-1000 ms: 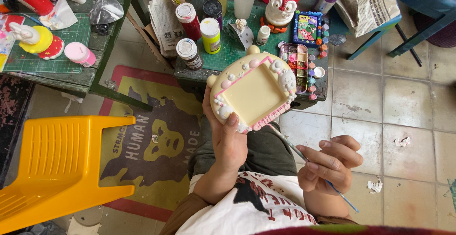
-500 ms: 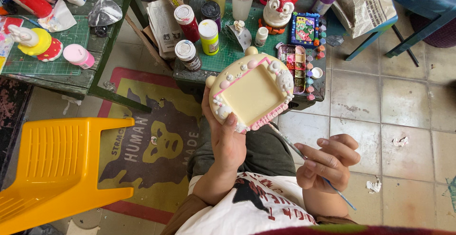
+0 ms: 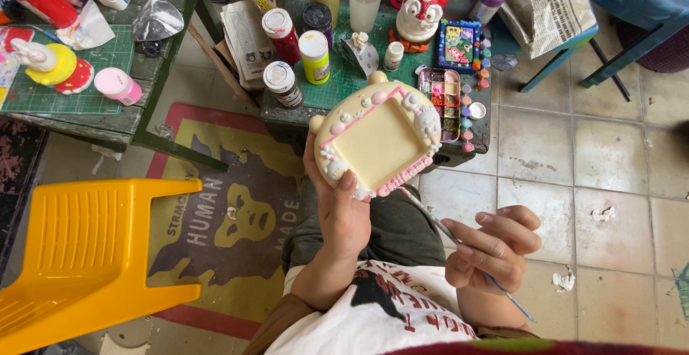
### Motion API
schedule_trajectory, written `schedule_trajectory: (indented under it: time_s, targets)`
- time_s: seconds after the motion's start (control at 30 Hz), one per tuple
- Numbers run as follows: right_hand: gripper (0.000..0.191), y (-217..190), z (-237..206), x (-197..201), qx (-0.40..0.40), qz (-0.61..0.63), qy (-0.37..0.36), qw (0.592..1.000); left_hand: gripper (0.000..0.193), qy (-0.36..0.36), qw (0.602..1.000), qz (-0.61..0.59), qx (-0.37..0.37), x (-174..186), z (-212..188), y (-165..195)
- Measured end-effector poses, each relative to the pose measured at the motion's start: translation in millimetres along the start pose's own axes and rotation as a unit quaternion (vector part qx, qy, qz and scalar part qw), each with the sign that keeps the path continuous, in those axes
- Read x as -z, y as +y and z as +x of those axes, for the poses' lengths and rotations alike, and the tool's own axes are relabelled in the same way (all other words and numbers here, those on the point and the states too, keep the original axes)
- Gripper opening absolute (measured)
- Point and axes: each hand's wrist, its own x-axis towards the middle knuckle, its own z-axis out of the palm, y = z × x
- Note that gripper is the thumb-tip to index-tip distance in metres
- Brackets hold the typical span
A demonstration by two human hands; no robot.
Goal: The person sits holding a ceramic picture frame on their lap and paints its border pink with a small brush, dipping the brush into a watercolor palette on the table between strokes. Near the end they turn the frame over and begin painting its plain back surface.
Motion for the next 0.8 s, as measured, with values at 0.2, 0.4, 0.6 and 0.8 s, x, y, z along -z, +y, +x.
schedule_trajectory:
  time_s: [0.2,0.4,0.6,0.8]
  targets:
    - [0.005,1.5,0.7,-0.7,0.004,0.014,0.006,1.0,0.085,-0.001,1.0,0.0,0.002,0.7,0.7,0.4]
    - [0.007,5.6,0.2,-1.7,-0.008,-0.01,0.015,1.0,0.083,-0.002,1.0,-0.006,0.002,0.8,2.7,2.8]
    - [0.008,7.1,1.6,-2.6,0.007,0.003,0.015,1.0,0.077,0.006,0.999,-0.025,0.023,-1.5,3.1,5.6]
    - [0.007,5.0,5.4,-0.8,-0.004,-0.002,0.031,1.0,0.075,0.011,0.997,-0.052,0.056,-1.3,6.4,7.6]
